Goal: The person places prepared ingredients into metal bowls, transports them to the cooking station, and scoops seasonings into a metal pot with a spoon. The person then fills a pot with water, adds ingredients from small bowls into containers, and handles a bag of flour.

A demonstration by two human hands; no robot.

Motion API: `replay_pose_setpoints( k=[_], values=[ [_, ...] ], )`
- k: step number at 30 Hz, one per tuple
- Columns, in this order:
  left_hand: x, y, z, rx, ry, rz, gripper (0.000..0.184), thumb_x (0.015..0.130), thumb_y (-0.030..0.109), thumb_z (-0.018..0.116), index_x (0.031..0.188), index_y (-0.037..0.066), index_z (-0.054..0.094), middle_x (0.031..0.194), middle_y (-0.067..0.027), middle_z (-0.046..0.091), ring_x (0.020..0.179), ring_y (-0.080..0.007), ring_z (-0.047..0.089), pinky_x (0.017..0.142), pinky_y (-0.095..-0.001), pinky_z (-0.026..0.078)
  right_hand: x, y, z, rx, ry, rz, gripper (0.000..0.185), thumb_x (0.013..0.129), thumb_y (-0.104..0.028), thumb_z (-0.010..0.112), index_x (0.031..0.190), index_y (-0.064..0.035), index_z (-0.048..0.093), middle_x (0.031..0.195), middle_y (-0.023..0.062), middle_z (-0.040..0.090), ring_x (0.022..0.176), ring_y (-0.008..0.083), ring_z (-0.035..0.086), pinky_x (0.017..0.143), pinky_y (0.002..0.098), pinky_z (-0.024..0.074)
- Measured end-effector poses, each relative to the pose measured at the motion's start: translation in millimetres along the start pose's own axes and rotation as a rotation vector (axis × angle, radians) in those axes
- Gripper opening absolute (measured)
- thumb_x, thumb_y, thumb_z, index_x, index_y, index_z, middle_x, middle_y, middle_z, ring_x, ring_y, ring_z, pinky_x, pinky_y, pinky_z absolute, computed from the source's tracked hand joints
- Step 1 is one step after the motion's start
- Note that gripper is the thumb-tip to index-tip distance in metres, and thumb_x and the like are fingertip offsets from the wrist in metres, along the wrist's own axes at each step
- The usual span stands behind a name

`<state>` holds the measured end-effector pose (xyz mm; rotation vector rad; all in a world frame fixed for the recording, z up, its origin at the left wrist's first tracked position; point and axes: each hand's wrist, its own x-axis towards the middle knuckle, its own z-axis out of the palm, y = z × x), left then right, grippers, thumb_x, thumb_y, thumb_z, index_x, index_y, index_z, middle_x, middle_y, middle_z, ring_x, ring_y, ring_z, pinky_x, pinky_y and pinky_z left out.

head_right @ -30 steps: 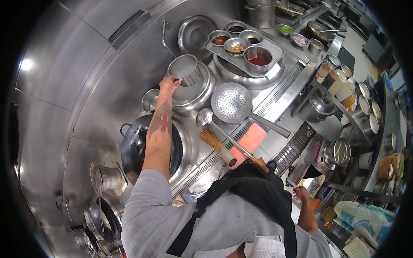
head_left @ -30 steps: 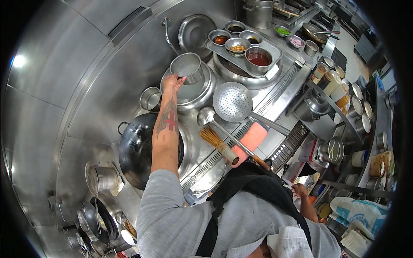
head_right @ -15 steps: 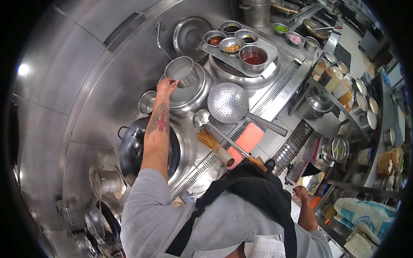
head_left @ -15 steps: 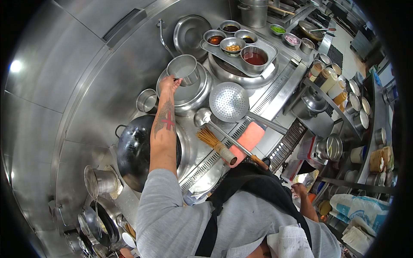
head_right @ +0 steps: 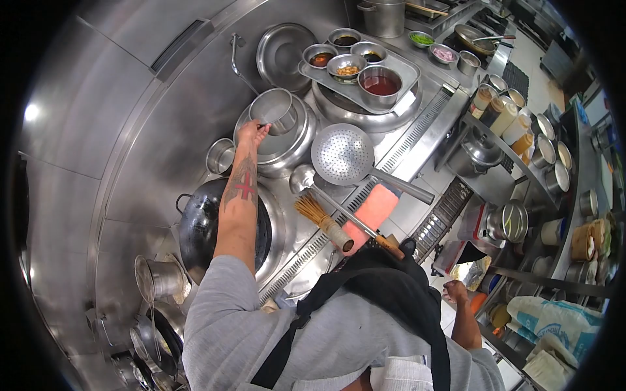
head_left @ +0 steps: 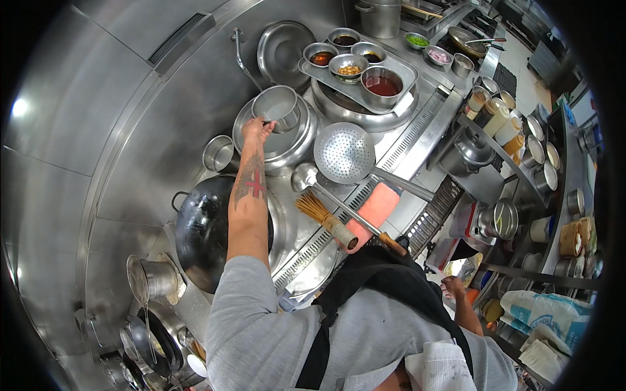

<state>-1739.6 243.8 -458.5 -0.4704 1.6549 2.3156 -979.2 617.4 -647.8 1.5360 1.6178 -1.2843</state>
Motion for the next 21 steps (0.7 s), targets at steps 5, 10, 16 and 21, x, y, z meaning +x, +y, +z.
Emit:
replay_pose_setpoints(
  k=[5,10,16,21],
  values=[
    [12,-7,-5,-0.033,0.032,0.01,0.038,0.087,-0.006,0.055,0.117,-0.007,0.032,0.093,-0.0278,0.056,0.065,-0.0379,0.067,0.05,-0.0373,0.06,4,5,1,0.007,-0.006,-0.011,0.021,0.091,-0.024,0.06,0.103,-0.0072,0.063,0.086,0.0042,0.068,0.069,0.0175,0.066,0.057,0.0354,0.0531],
    [8,-7,-5,-0.062,0.046,0.013,0.039,0.086,-0.006,0.055,0.117,-0.007,0.033,0.093,-0.0268,0.055,0.065,-0.0372,0.066,0.051,-0.0376,0.061,4,6,0,0.025,-0.019,0.006,0.02,0.091,-0.022,0.061,0.102,-0.0066,0.062,0.084,0.0047,0.068,0.066,0.0178,0.065,0.058,0.036,0.0536],
    [8,-5,-8,-0.075,0.035,0.009,0.028,0.086,-0.006,0.056,0.106,-0.007,0.036,0.091,-0.0249,0.054,0.063,-0.0375,0.066,0.051,-0.0379,0.06,7,8,1,0.021,-0.006,0.013,0.02,0.09,-0.023,0.061,0.103,-0.0073,0.061,0.083,0.0044,0.067,0.066,0.0176,0.064,0.061,0.0378,0.0539],
    [7,-3,-8,-0.093,0.024,0.011,0.025,0.085,-0.006,0.056,0.101,-0.006,0.037,0.088,-0.0237,0.054,0.062,-0.0375,0.066,0.05,-0.0376,0.06,8,9,0,0.027,-0.008,0.021,0.021,0.089,-0.023,0.061,0.104,-0.0074,0.061,0.084,0.0039,0.068,0.067,0.0174,0.065,0.061,0.0377,0.0541]
  ],
)
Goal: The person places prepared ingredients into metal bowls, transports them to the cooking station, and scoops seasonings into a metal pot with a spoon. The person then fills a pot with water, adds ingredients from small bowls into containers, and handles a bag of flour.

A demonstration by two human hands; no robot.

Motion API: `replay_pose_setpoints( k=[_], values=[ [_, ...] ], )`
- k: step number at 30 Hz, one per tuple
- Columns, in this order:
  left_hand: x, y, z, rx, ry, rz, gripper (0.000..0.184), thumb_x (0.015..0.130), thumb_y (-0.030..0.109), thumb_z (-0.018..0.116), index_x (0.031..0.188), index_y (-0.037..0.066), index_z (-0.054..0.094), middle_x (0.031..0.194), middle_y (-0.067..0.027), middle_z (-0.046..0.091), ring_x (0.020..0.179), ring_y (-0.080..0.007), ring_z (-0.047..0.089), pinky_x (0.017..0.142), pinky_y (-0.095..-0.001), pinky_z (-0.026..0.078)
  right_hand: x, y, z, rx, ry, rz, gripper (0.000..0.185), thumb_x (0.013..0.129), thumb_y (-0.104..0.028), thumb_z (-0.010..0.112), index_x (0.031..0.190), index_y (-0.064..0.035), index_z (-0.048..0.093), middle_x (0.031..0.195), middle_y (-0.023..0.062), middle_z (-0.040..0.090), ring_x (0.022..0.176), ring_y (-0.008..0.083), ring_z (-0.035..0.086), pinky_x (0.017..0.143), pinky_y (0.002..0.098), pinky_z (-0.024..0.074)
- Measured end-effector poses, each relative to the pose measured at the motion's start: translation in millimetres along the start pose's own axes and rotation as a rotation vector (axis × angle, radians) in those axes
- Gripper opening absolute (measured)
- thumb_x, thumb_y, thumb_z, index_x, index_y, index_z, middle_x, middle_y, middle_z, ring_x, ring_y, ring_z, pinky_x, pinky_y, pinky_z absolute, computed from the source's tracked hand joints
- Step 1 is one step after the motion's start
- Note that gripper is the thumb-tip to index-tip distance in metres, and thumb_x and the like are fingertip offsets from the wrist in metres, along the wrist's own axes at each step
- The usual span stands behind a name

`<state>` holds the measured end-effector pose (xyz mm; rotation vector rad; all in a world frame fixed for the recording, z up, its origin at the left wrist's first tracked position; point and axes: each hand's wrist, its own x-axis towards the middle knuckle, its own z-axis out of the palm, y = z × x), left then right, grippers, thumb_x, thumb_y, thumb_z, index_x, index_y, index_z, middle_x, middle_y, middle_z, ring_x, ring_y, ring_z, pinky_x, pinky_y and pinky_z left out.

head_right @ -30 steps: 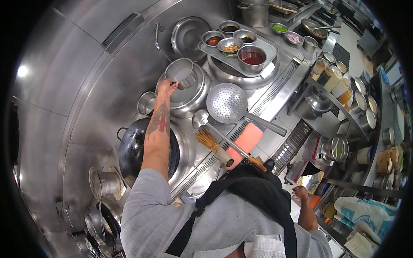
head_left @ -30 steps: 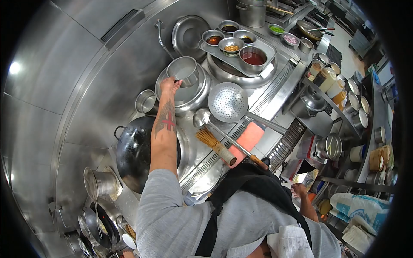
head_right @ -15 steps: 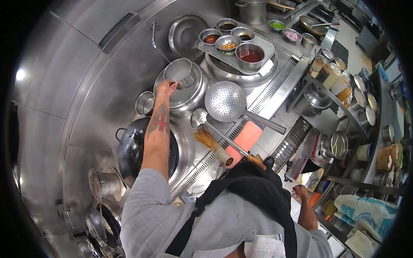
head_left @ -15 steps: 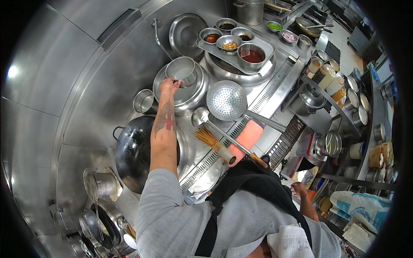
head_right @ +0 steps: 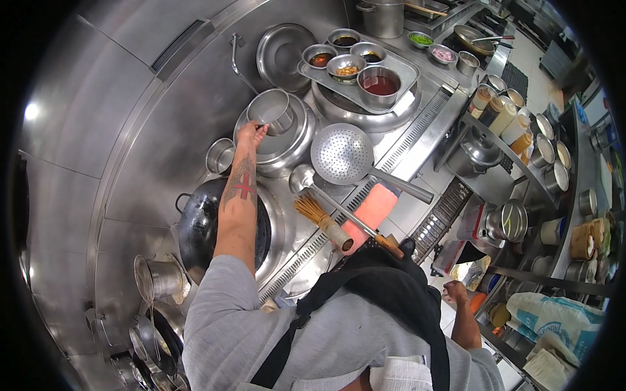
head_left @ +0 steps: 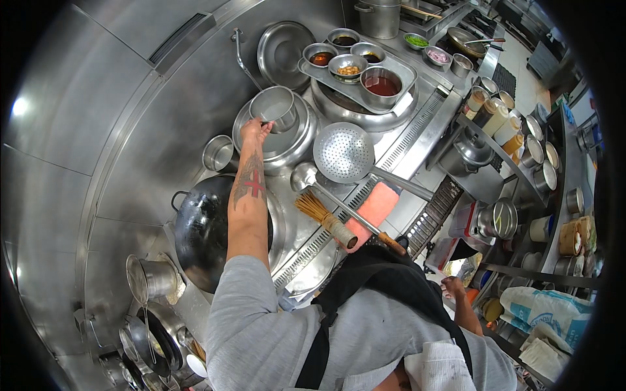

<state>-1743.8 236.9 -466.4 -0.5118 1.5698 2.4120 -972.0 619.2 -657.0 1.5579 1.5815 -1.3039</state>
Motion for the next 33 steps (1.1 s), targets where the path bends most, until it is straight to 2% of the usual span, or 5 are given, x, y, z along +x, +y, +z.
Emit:
replay_pose_setpoints(
  k=[16,18,25,27,33],
  values=[
    [10,1,-8,-0.024,-0.017,-0.04,0.023,0.086,-0.006,0.056,0.103,-0.007,0.04,0.092,-0.025,0.055,0.065,-0.0362,0.065,0.054,-0.0373,0.06,-2,3,-1,-0.017,0.015,-0.028,0.022,0.091,-0.023,0.058,0.105,-0.0067,0.063,0.09,0.0054,0.07,0.069,0.0182,0.066,0.06,0.0369,0.054],
    [5,2,-7,0.033,0.007,-0.003,0.018,0.09,-0.001,0.053,0.102,-0.01,0.042,0.095,-0.0247,0.055,0.076,-0.0345,0.066,0.058,-0.033,0.06,-2,3,-4,-0.014,0.004,-0.027,0.022,0.092,-0.024,0.057,0.105,-0.0069,0.062,0.092,0.0057,0.07,0.071,0.019,0.066,0.062,0.0376,0.0541],
    [-5,9,-4,0.061,0.043,0.027,0.017,0.09,-0.001,0.054,0.099,-0.009,0.042,0.093,-0.0243,0.056,0.074,-0.034,0.067,0.058,-0.0333,0.061,1,7,-7,-0.041,-0.025,-0.017,0.024,0.091,-0.026,0.054,0.104,-0.0075,0.063,0.096,0.0057,0.069,0.076,0.0199,0.065,0.064,0.0386,0.054],
    [-2,11,-5,0.014,0.05,-0.016,0.024,0.085,-0.006,0.058,0.104,-0.01,0.043,0.093,-0.0234,0.055,0.066,-0.0342,0.066,0.053,-0.036,0.061,1,6,-5,-0.04,-0.017,-0.01,0.024,0.09,-0.025,0.055,0.104,-0.0076,0.063,0.096,0.0054,0.069,0.075,0.0195,0.065,0.064,0.0383,0.0539],
    [2,10,-6,-0.029,0.046,-0.002,0.021,0.085,-0.006,0.057,0.1,-0.009,0.043,0.089,-0.0223,0.054,0.066,-0.0356,0.066,0.053,-0.0371,0.061,0,6,-3,-0.05,-0.004,-0.028,0.022,0.09,-0.024,0.055,0.103,-0.0079,0.063,0.094,0.0043,0.069,0.072,0.0179,0.065,0.061,0.037,0.0531]
  ],
)
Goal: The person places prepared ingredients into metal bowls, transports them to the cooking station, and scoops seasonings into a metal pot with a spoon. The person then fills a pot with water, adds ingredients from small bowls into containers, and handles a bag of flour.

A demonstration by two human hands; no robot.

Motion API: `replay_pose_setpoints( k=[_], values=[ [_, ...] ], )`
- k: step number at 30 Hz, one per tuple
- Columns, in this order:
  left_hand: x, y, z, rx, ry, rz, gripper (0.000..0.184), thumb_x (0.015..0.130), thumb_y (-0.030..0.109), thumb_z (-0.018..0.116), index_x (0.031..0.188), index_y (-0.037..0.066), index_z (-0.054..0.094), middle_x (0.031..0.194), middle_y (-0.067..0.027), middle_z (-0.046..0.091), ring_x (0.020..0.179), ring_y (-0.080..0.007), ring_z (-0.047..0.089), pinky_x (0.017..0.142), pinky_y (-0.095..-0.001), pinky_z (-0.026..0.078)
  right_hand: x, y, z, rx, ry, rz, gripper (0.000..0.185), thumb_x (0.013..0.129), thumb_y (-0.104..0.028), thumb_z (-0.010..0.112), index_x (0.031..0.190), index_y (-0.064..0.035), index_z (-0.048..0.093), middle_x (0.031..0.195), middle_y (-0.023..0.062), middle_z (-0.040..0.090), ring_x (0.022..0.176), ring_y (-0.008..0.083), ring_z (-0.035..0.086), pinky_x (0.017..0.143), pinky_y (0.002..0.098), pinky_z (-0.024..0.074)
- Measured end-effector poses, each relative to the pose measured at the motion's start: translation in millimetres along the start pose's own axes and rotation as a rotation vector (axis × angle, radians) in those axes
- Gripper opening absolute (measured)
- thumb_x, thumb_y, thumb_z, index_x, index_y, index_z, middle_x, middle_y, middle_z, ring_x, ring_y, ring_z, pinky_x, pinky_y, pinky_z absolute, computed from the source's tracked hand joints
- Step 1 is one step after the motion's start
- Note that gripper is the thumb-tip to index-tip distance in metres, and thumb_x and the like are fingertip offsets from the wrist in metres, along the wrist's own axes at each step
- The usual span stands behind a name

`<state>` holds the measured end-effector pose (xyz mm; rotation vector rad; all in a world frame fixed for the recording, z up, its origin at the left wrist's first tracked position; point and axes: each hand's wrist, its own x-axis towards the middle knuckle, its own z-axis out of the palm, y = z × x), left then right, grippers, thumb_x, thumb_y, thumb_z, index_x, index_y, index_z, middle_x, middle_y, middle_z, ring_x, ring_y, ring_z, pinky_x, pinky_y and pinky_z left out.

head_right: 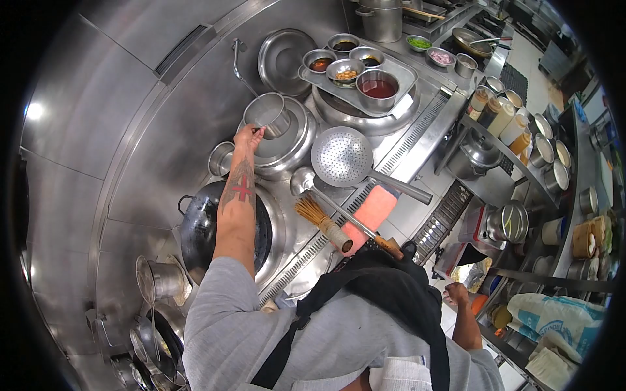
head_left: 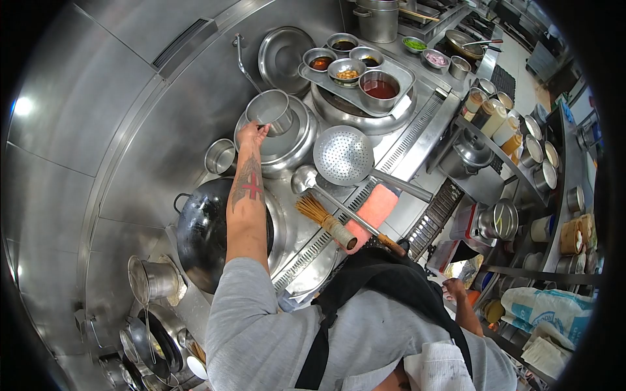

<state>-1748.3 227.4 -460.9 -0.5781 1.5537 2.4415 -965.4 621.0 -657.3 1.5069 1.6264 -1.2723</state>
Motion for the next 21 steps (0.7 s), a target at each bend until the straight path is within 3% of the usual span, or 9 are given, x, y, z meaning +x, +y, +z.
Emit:
replay_pose_setpoints(
  k=[11,13,14,15,16,18,20,21],
  values=[
    [-8,1,3,0.005,-0.011,0.007,0.021,0.084,-0.007,0.057,0.099,-0.008,0.042,0.091,-0.0229,0.054,0.068,-0.0368,0.066,0.054,-0.0381,0.061,1,-1,0,0.052,0.011,0.032,0.02,0.09,-0.023,0.056,0.1,-0.0077,0.065,0.087,0.0052,0.07,0.072,0.0192,0.065,0.058,0.0382,0.0523],
    [-11,4,5,-0.005,0.0,0.016,0.021,0.084,-0.007,0.057,0.099,-0.009,0.041,0.091,-0.0233,0.054,0.068,-0.0371,0.066,0.054,-0.038,0.061,-3,-19,-1,0.003,0.061,-0.139,0.022,0.089,-0.025,0.057,0.093,-0.0067,0.07,0.083,0.0085,0.071,0.074,0.0206,0.068,0.06,0.039,0.053],
    [-10,5,4,0.023,-0.031,0.016,0.021,0.085,-0.006,0.057,0.1,-0.009,0.041,0.091,-0.023,0.054,0.068,-0.0371,0.066,0.055,-0.0374,0.061,-10,-36,-6,-0.332,0.247,-0.345,0.03,0.089,-0.029,0.056,0.084,-0.0042,0.072,0.083,0.0159,0.071,0.075,0.026,0.07,0.066,0.0395,0.0534],
    [-10,5,3,0.051,-0.061,0.014,0.021,0.086,-0.006,0.056,0.101,-0.009,0.041,0.091,-0.0228,0.054,0.069,-0.0371,0.066,0.056,-0.0369,0.061,-3,-54,-3,-0.452,0.499,-0.558,0.035,0.086,-0.033,0.055,0.078,-0.0018,0.07,0.083,0.0228,0.067,0.077,0.0338,0.068,0.071,0.0417,0.0527],
    [-10,5,3,0.038,-0.052,0.012,0.021,0.086,-0.006,0.056,0.101,-0.009,0.041,0.091,-0.0228,0.054,0.069,-0.0371,0.066,0.056,-0.0369,0.061,-5,-89,-16,-0.592,0.357,-0.722,0.035,0.079,-0.032,0.063,0.092,0.0003,0.068,0.082,0.0266,0.064,0.084,0.0438,0.063,0.073,0.0469,0.0497],
    [-10,7,1,0.067,-0.129,0.026,0.018,0.087,-0.004,0.055,0.1,-0.008,0.043,0.091,-0.0225,0.056,0.07,-0.0354,0.067,0.058,-0.0344,0.06,-33,-177,-14,-0.461,0.459,-0.761,0.032,0.082,-0.03,0.063,0.082,0.0013,0.063,0.077,0.0241,0.063,0.077,0.0422,0.063,0.067,0.0454,0.0488],
    [-11,10,4,0.08,-0.128,0.031,0.016,0.088,-0.004,0.055,0.099,-0.007,0.044,0.091,-0.0225,0.057,0.071,-0.0344,0.068,0.058,-0.0333,0.06,-86,-274,-6,-0.324,0.499,-1.04,0.03,0.085,-0.029,0.062,0.085,0.0009,0.066,0.076,0.0244,0.063,0.072,0.0405,0.064,0.066,0.0443,0.0501],
    [-13,11,7,0.103,-0.139,0.037,0.014,0.088,-0.003,0.055,0.098,-0.007,0.045,0.091,-0.0225,0.058,0.072,-0.0333,0.068,0.058,-0.0322,0.06,-94,-315,-5,-0.308,0.409,-0.963,0.029,0.085,-0.029,0.064,0.09,0.0,0.067,0.074,0.0227,0.063,0.07,0.0393,0.064,0.065,0.0434,0.0495]
  ],
)
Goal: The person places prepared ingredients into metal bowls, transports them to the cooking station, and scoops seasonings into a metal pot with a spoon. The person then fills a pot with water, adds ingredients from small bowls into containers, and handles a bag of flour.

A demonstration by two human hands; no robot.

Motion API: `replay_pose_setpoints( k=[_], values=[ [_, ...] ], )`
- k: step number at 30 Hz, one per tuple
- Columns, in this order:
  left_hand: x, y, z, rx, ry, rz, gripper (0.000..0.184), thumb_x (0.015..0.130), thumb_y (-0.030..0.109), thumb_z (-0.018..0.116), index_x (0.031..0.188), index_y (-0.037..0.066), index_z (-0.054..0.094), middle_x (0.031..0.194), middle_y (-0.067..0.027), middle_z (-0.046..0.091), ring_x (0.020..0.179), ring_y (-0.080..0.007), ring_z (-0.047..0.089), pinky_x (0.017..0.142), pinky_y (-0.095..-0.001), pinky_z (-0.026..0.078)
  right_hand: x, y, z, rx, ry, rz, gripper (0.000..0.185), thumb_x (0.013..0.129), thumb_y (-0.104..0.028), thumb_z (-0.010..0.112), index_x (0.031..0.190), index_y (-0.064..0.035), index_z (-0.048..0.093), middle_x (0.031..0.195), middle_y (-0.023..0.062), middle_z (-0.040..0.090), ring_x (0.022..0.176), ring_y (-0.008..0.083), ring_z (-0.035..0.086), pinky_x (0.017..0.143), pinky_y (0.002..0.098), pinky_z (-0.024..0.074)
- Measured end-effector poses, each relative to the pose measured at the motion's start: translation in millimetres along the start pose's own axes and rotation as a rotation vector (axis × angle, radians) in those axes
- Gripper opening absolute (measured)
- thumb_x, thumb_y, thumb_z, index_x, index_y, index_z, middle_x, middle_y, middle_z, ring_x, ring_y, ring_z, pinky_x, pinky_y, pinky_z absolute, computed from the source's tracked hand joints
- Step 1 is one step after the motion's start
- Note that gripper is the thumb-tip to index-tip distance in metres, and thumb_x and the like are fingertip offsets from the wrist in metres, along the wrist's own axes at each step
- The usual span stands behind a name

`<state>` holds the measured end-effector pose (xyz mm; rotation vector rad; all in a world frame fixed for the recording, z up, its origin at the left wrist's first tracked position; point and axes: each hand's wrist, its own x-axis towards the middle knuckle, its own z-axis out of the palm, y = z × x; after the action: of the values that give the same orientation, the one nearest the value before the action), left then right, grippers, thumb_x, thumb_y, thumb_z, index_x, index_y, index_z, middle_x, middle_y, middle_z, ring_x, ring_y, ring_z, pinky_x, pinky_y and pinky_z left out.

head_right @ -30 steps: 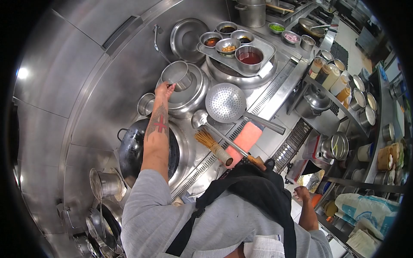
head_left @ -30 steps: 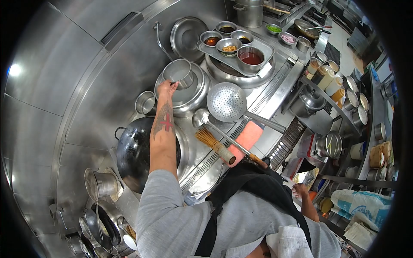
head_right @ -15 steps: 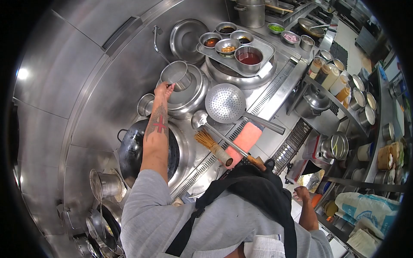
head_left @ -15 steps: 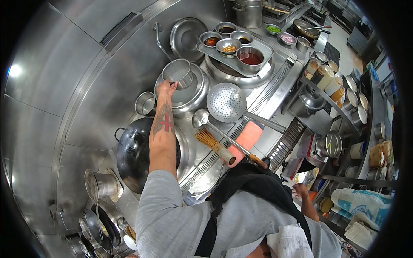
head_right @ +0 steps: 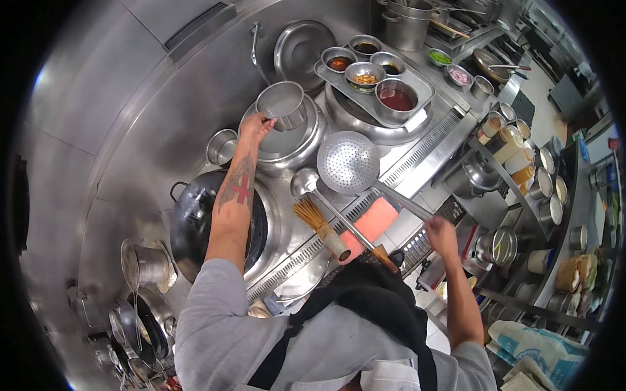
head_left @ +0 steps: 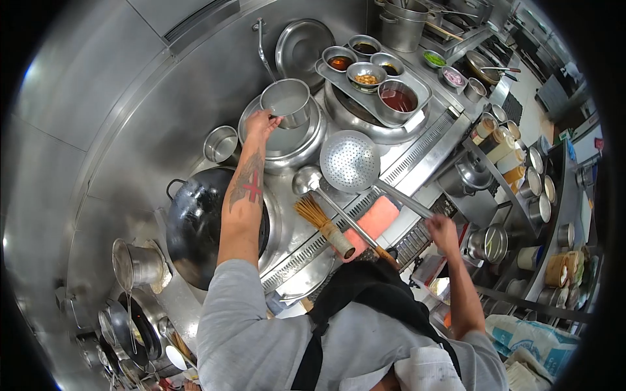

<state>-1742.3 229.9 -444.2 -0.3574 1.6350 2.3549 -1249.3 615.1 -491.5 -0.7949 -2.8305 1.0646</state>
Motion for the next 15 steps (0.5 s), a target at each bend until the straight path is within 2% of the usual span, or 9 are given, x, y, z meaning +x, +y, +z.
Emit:
replay_pose_setpoints(
  k=[1,2,4,5,7,8,11,14,15],
  values=[
    [-1,2,3,-0.009,0.007,-0.002,0.014,0.088,-0.003,0.055,0.098,-0.007,0.045,0.091,-0.0225,0.058,0.072,-0.0333,0.068,0.058,-0.0322,0.06,23,-48,-12,-0.107,0.012,-0.08,0.028,0.086,-0.028,0.064,0.092,-0.0009,0.069,0.076,0.0205,0.065,0.068,0.0372,0.064,0.064,0.0428,0.0491],
    [-3,4,5,0.013,-0.014,0.006,0.013,0.088,-0.003,0.054,0.097,-0.007,0.046,0.092,-0.0227,0.059,0.072,-0.0326,0.068,0.058,-0.0317,0.06,45,-82,-15,-0.067,0.06,-0.224,0.026,0.085,-0.026,0.065,0.093,-0.0025,0.07,0.077,0.0191,0.067,0.068,0.0364,0.065,0.064,0.0421,0.0491],
    [-3,6,5,0.03,-0.027,0.011,0.012,0.088,-0.003,0.054,0.097,-0.006,0.047,0.092,-0.0229,0.059,0.072,-0.032,0.068,0.058,-0.0312,0.06,94,-137,-11,-0.017,0.028,-0.328,0.023,0.084,-0.024,0.067,0.094,-0.0035,0.071,0.084,0.0189,0.069,0.072,0.0342,0.066,0.071,0.0411,0.0509],
    [-2,6,6,0.05,-0.046,0.003,0.01,0.088,-0.002,0.054,0.095,-0.006,0.048,0.09,-0.0217,0.06,0.072,-0.0312,0.069,0.058,-0.0313,0.06,112,-179,-18,-0.1,-0.064,-0.365,0.023,0.084,-0.023,0.067,0.096,-0.0044,0.071,0.088,0.0169,0.07,0.075,0.0335,0.067,0.072,0.0409,0.0517],
    [-1,12,10,0.059,-0.06,-0.001,0.008,0.088,-0.002,0.054,0.094,-0.005,0.049,0.088,-0.0204,0.061,0.072,-0.0305,0.069,0.059,-0.0314,0.06,151,-240,-11,-0.02,-0.015,-0.562,0.019,0.082,-0.021,0.065,0.093,-0.0055,0.07,0.086,0.0157,0.069,0.079,0.0356,0.066,0.073,0.0419,0.0519],
    [-6,14,12,0.097,-0.083,0.001,0.007,0.089,0.0,0.054,0.093,-0.004,0.05,0.088,-0.0194,0.061,0.073,-0.0302,0.069,0.06,-0.0317,0.059,178,-264,-4,-0.086,0.037,-0.698,0.016,0.082,-0.019,0.064,0.088,-0.0048,0.069,0.085,0.0171,0.068,0.08,0.037,0.065,0.073,0.0431,0.0518],
    [-16,18,15,0.136,-0.11,-0.007,0.005,0.089,0.001,0.055,0.089,-0.002,0.052,0.083,-0.0168,0.061,0.071,-0.0276,0.069,0.06,-0.0315,0.059,225,-343,5,-0.12,0.065,-0.806,0.013,0.081,-0.013,0.06,0.086,-0.0044,0.069,0.086,0.0179,0.068,0.082,0.0384,0.065,0.076,0.0442,0.0517],
    [-25,20,18,0.146,-0.139,-0.008,0.006,0.089,0.003,0.057,0.085,0.0,0.054,0.079,-0.0147,0.062,0.068,-0.025,0.068,0.06,-0.0307,0.059,270,-387,28,-0.146,0.022,-0.88,0.015,0.078,-0.008,0.06,0.088,-0.0052,0.071,0.086,0.017,0.068,0.083,0.0372,0.066,0.077,0.0435,0.0526],
    [-29,21,19,0.153,-0.164,0.002,0.007,0.089,0.004,0.057,0.084,0.0,0.054,0.079,-0.0142,0.062,0.067,-0.0245,0.068,0.059,-0.0304,0.059,282,-398,36,-0.261,-0.055,-0.918,0.017,0.077,-0.007,0.06,0.09,-0.0068,0.071,0.089,0.0154,0.069,0.086,0.0355,0.066,0.078,0.0424,0.0529]
  ],
)
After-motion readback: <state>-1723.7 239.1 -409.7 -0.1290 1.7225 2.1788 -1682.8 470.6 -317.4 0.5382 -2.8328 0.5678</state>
